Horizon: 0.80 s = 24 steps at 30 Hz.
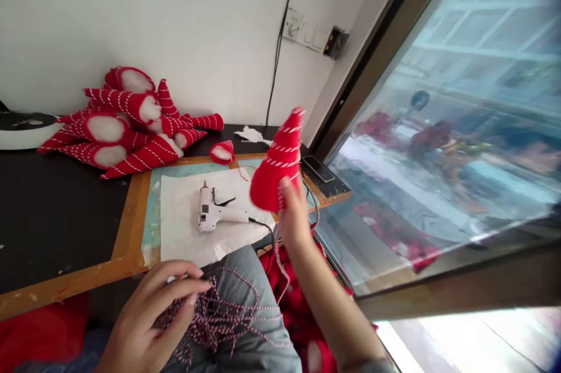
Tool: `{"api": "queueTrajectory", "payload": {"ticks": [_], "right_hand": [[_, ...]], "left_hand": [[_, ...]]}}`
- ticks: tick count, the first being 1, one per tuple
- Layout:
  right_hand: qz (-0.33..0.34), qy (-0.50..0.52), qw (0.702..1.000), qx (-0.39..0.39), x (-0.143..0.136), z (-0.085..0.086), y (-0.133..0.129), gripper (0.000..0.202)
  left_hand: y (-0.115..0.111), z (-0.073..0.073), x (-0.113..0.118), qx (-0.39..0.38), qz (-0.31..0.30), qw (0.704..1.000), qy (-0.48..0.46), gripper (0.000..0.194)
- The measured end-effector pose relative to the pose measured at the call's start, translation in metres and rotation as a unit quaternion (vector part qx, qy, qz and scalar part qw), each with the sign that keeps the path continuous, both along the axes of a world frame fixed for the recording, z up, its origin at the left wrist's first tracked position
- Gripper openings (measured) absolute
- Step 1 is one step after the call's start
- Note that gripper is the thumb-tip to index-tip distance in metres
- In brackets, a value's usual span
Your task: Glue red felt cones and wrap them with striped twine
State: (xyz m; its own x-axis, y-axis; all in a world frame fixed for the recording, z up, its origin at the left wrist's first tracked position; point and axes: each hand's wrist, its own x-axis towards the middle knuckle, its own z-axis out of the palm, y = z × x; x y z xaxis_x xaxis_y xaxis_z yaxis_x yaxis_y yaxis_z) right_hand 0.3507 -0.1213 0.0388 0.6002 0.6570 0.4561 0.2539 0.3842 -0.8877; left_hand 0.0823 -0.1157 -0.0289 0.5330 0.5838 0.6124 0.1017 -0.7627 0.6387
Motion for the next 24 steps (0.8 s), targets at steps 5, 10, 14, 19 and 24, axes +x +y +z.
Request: {"api": "queueTrajectory", "payload": {"ticks": [5, 10, 14, 19, 24], "right_hand": [[0.007, 0.006, 0.999, -0.036, -0.054, -0.024, 0.002, 0.048], [-0.070, -0.180, 0.978, -0.078, -0.065, -0.027, 0.000, 0.047], [-0.083, -0.240, 0.962, -0.098, -0.065, -0.036, -0.003, 0.048], [-0.016, -0.252, 0.957, -0.145, -0.070, -0.045, -0.014, 0.047], [-0.079, -0.282, 0.945, -0.144, -0.066, -0.051, -0.012, 0.048]], "left_hand": [[0.019, 0.047, 0.054, -0.069, 0.044, 0.993, -0.087, 0.014], [0.031, 0.033, 0.077, -0.271, 0.063, 0.947, -0.163, 0.020], [0.033, 0.019, 0.083, -0.367, 0.075, 0.907, -0.192, 0.036], [0.042, 0.009, 0.083, -0.412, 0.067, 0.892, -0.176, 0.035], [0.044, 0.011, 0.077, -0.415, 0.049, 0.894, -0.161, 0.035]]}}
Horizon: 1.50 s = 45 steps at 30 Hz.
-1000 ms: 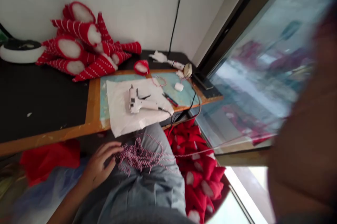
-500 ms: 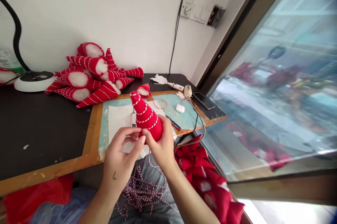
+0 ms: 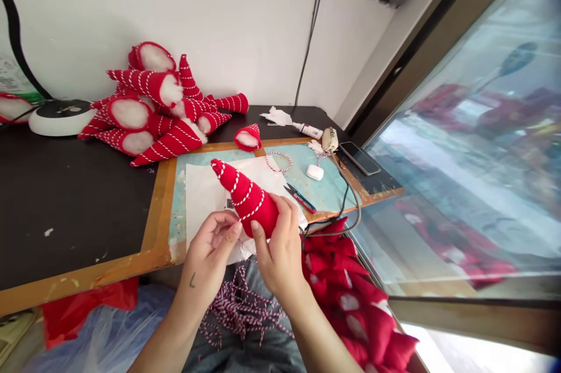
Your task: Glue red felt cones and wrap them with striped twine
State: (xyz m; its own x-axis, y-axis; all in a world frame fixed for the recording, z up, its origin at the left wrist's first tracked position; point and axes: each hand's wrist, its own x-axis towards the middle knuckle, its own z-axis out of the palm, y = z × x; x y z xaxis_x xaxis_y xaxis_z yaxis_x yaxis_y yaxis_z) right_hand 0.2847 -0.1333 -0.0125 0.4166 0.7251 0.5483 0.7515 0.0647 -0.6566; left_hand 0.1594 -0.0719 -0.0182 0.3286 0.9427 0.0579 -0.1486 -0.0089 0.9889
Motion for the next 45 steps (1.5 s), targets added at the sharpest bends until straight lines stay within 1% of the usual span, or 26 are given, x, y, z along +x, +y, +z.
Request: {"api": "queueTrajectory", "payload": {"ticks": [3, 5, 6, 8, 11, 13, 15, 17, 19, 21, 24, 26, 27, 29, 31, 33, 34, 36, 37, 40, 41, 42, 45], "right_hand": [[-0.031, -0.009, 0.999, 0.007, 0.005, -0.004, 0.005, 0.046], [-0.034, -0.004, 0.999, 0.006, 0.007, -0.006, 0.006, 0.044], [-0.032, 0.002, 0.999, 0.004, 0.008, -0.006, 0.006, 0.043], [-0.021, 0.030, 0.999, -0.002, 0.011, -0.005, 0.004, 0.042], [0.022, 0.129, 0.991, -0.024, 0.014, -0.002, 0.002, 0.042], [0.075, 0.228, 0.969, -0.053, 0.017, 0.001, 0.001, 0.041], [0.129, 0.328, 0.933, -0.080, 0.020, 0.001, 0.001, 0.041], [0.163, 0.414, 0.892, -0.083, 0.022, 0.000, 0.002, 0.041], [0.182, 0.479, 0.856, -0.069, 0.024, -0.002, 0.003, 0.040], [0.200, 0.516, 0.831, -0.060, 0.025, -0.004, 0.003, 0.039], [0.223, 0.538, 0.810, -0.069, 0.024, -0.005, 0.003, 0.041], [0.240, 0.553, 0.794, -0.077, 0.022, -0.004, 0.002, 0.044], [0.248, 0.562, 0.785, -0.084, 0.020, -0.003, 0.003, 0.047], [0.255, 0.576, 0.770, -0.101, 0.016, -0.001, 0.003, 0.052], [0.255, 0.569, 0.772, -0.125, 0.014, 0.000, 0.004, 0.056], [0.256, 0.542, 0.788, -0.143, 0.013, -0.001, 0.005, 0.060], [0.260, 0.527, 0.796, -0.148, 0.014, -0.001, 0.006, 0.060], [0.264, 0.497, 0.812, -0.155, 0.018, -0.002, 0.006, 0.056], [0.253, 0.479, 0.827, -0.150, 0.020, -0.002, 0.005, 0.051], [0.182, 0.405, 0.890, -0.107, 0.023, 0.002, -0.002, 0.039], [0.173, 0.390, 0.899, -0.099, 0.024, 0.005, -0.006, 0.039], [0.183, 0.387, 0.898, -0.098, 0.024, 0.008, -0.010, 0.041], [0.276, 0.411, 0.858, -0.138, 0.020, 0.016, -0.022, 0.059]], "left_hand": [[-0.005, 0.002, -0.007, -0.025, -0.055, 0.998, -0.012, 0.036], [-0.009, 0.003, -0.012, -0.066, -0.089, 0.994, -0.019, 0.038], [-0.010, 0.003, -0.014, -0.089, -0.092, 0.992, -0.017, 0.039], [-0.012, 0.002, -0.017, -0.113, -0.070, 0.991, 0.006, 0.041], [-0.011, 0.001, -0.019, -0.083, -0.014, 0.995, 0.044, 0.044], [-0.009, -0.001, -0.019, -0.059, 0.007, 0.997, 0.053, 0.044], [-0.006, -0.004, -0.019, -0.047, 0.022, 0.998, 0.048, 0.043], [-0.004, -0.008, -0.019, -0.041, 0.027, 0.998, 0.043, 0.043], [-0.002, -0.012, -0.019, -0.037, 0.021, 0.998, 0.042, 0.044], [0.000, -0.017, -0.019, -0.037, 0.010, 0.999, 0.034, 0.044], [0.002, -0.021, -0.019, -0.045, 0.007, 0.999, 0.003, 0.044], [0.001, -0.020, -0.020, -0.058, 0.001, 0.998, -0.023, 0.046], [0.001, -0.019, -0.020, -0.069, -0.013, 0.997, -0.037, 0.049], [-0.001, -0.017, -0.020, -0.092, -0.070, 0.991, -0.067, 0.059], [-0.003, -0.015, -0.020, -0.104, -0.135, 0.981, -0.090, 0.064], [-0.004, -0.013, -0.020, -0.111, -0.164, 0.975, -0.102, 0.064], [-0.005, -0.013, -0.019, -0.117, -0.161, 0.974, -0.105, 0.064], [-0.005, -0.012, -0.018, -0.136, -0.134, 0.976, -0.110, 0.065], [-0.005, -0.012, -0.017, -0.145, -0.114, 0.976, -0.113, 0.067], [-0.004, -0.012, -0.016, -0.159, -0.051, 0.979, -0.115, 0.067], [-0.004, -0.013, -0.016, -0.158, -0.036, 0.980, -0.112, 0.065], [-0.003, -0.014, -0.017, -0.152, -0.022, 0.982, -0.106, 0.063], [-0.004, -0.015, -0.020, -0.103, -0.001, 0.993, -0.064, 0.054]]}}
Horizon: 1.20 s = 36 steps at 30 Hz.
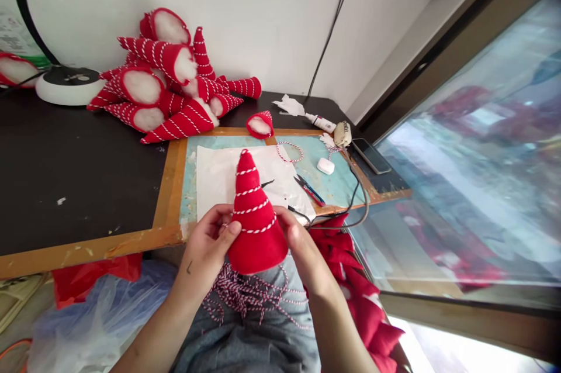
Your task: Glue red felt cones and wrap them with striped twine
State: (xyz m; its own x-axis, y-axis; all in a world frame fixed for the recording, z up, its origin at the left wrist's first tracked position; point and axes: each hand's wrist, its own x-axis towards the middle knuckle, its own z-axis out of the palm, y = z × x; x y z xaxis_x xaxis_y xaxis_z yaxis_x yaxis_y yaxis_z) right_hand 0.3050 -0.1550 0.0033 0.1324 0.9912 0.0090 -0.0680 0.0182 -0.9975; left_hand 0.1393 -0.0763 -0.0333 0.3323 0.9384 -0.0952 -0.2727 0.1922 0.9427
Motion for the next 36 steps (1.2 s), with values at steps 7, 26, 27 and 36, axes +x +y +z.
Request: {"api": "queueTrajectory", "payload": {"ticks": [7, 26, 27, 36], "right_hand": [[-0.056, 0.101, 0.993, -0.030, -0.012, -0.017, 0.003, 0.061], [-0.104, 0.040, 0.993, 0.030, -0.003, -0.035, -0.003, 0.073], [-0.108, 0.043, 0.993, 0.033, -0.004, -0.036, -0.003, 0.072], [-0.072, 0.179, 0.980, 0.040, -0.013, -0.038, -0.003, 0.064]], "left_hand": [[-0.009, 0.011, -0.010, 0.077, -0.049, 0.992, 0.089, 0.044], [-0.031, 0.041, -0.049, 0.276, 0.000, 0.959, 0.062, 0.010], [-0.036, 0.043, -0.048, 0.258, 0.012, 0.963, 0.073, 0.011], [-0.029, 0.016, -0.045, 0.130, 0.078, 0.983, 0.108, 0.015]]}}
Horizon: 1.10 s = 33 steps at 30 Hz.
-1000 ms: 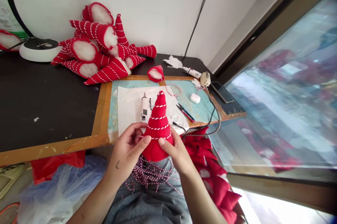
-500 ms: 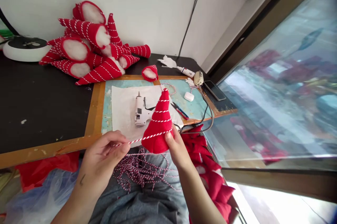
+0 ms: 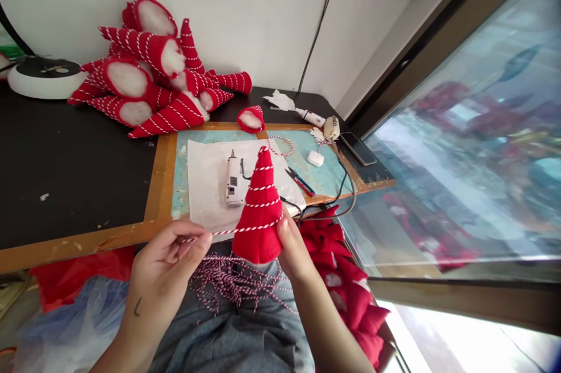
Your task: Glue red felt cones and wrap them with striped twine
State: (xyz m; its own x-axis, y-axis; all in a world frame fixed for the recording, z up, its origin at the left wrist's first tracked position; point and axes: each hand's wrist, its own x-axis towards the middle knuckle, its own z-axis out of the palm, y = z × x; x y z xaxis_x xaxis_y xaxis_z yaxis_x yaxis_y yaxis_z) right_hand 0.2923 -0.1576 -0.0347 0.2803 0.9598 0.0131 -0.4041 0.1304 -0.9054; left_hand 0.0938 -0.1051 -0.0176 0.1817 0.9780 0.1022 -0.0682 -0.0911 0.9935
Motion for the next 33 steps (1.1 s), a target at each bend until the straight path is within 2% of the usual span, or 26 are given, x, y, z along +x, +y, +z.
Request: {"api": "queueTrajectory", "payload": {"ticks": [4, 7, 13, 15, 19, 21, 24, 28, 30, 33], "right_hand": [[0.013, 0.067, 0.998, -0.002, -0.005, 0.002, 0.000, 0.065], [0.033, 0.082, 0.996, -0.007, -0.008, 0.004, 0.002, 0.067], [0.098, 0.043, 0.993, -0.050, -0.011, 0.005, 0.006, 0.077], [0.081, 0.014, 0.996, -0.044, -0.009, 0.003, 0.008, 0.072], [-0.056, -0.085, 0.995, -0.006, -0.003, -0.001, 0.011, 0.051], [-0.081, -0.123, 0.989, -0.005, 0.002, 0.000, 0.011, 0.043], [-0.026, -0.145, 0.989, -0.020, 0.006, 0.005, 0.006, 0.042], [0.075, -0.102, 0.992, -0.010, 0.001, 0.009, -0.006, 0.065], [0.073, -0.109, 0.991, -0.029, -0.002, 0.009, -0.008, 0.073], [0.028, -0.057, 0.997, -0.051, -0.003, 0.009, -0.008, 0.063]], "left_hand": [[0.005, -0.007, 0.006, -0.048, -0.031, 0.998, 0.003, 0.026], [0.009, -0.010, 0.017, -0.075, -0.058, 0.995, -0.032, 0.034], [0.012, -0.014, 0.036, -0.139, -0.156, 0.973, -0.096, 0.050], [0.009, -0.016, 0.039, -0.140, -0.177, 0.968, -0.112, 0.047], [0.003, -0.018, 0.041, -0.127, -0.159, 0.969, -0.138, 0.040], [0.004, -0.018, 0.041, -0.121, -0.139, 0.973, -0.136, 0.040], [0.006, -0.013, 0.040, -0.091, -0.102, 0.985, -0.106, 0.039], [0.005, -0.005, 0.041, -0.029, -0.080, 0.995, -0.055, 0.040], [0.004, -0.002, 0.042, -0.017, -0.089, 0.995, -0.047, 0.041], [0.006, -0.002, 0.038, -0.011, -0.103, 0.994, -0.026, 0.036]]}}
